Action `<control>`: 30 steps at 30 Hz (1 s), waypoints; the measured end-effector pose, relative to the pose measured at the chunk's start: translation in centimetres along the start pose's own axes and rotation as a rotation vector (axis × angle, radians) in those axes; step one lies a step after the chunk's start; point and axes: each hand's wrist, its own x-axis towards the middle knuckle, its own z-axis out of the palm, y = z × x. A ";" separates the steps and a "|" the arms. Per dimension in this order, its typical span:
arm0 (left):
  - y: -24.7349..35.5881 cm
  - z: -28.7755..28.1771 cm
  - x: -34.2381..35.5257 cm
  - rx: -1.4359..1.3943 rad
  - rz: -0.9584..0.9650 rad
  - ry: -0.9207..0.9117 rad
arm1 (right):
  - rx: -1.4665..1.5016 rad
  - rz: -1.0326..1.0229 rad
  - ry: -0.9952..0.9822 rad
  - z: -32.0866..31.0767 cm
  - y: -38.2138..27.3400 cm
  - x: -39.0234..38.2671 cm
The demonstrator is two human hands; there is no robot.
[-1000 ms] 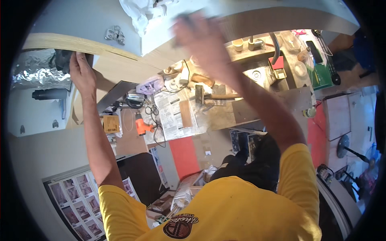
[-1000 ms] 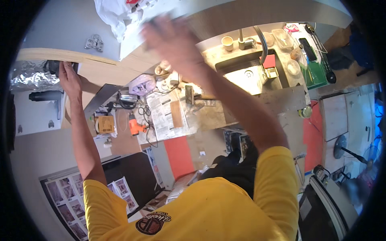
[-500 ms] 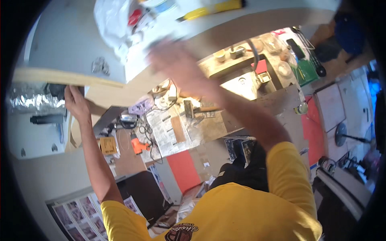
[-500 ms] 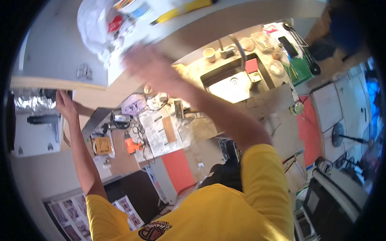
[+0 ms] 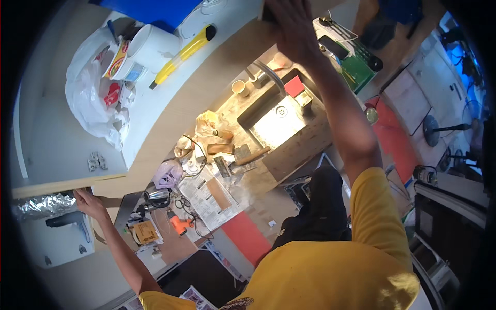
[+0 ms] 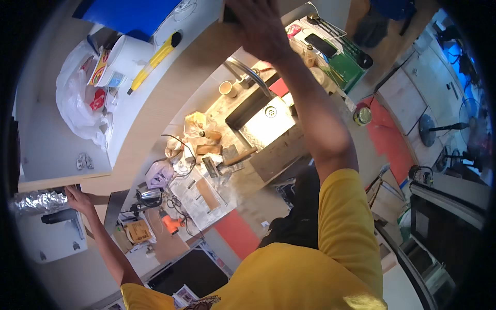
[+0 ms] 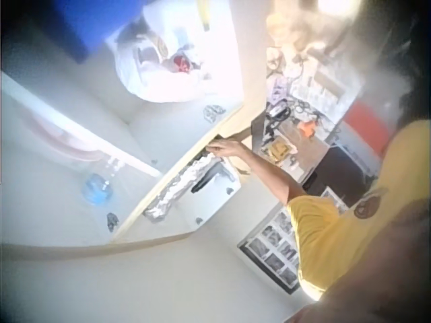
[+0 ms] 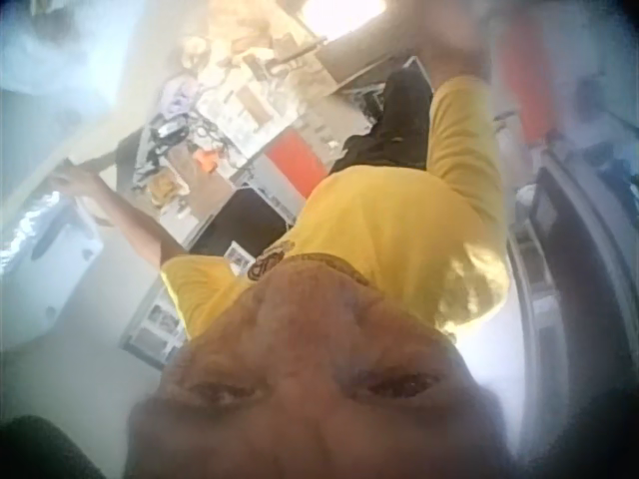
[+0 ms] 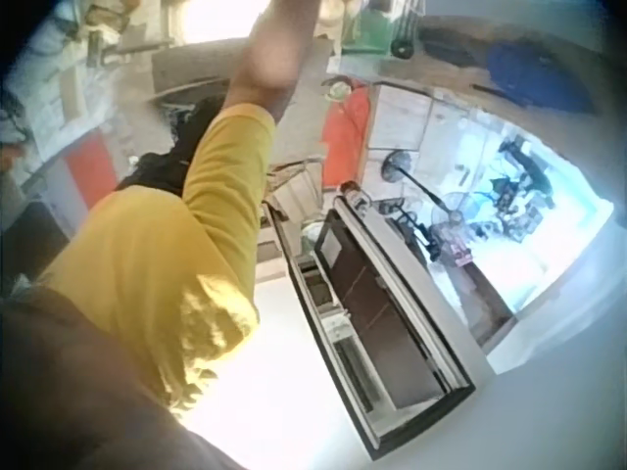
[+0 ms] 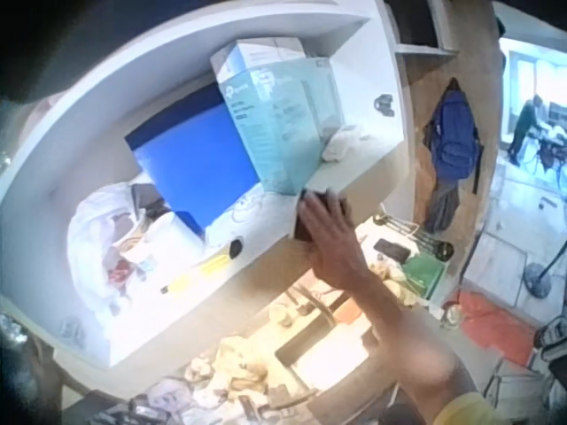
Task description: The person uses a utility knife to trim a piece of white material from a cabinet edge, then positions a wooden support beam vertically inside the cabinet and hammers it into place.
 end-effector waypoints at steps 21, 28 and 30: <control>-0.6 -0.8 1.4 -0.026 -0.019 -0.079 | 0.228 -0.095 0.027 4.8 -22.7 -2.0; 1.3 0.4 1.3 0.063 -0.064 -0.134 | 0.538 -0.382 0.009 5.1 -31.2 -3.2; -1.5 -1.4 1.3 0.013 -0.052 -0.070 | 0.751 -0.127 -0.111 3.9 -24.2 -2.0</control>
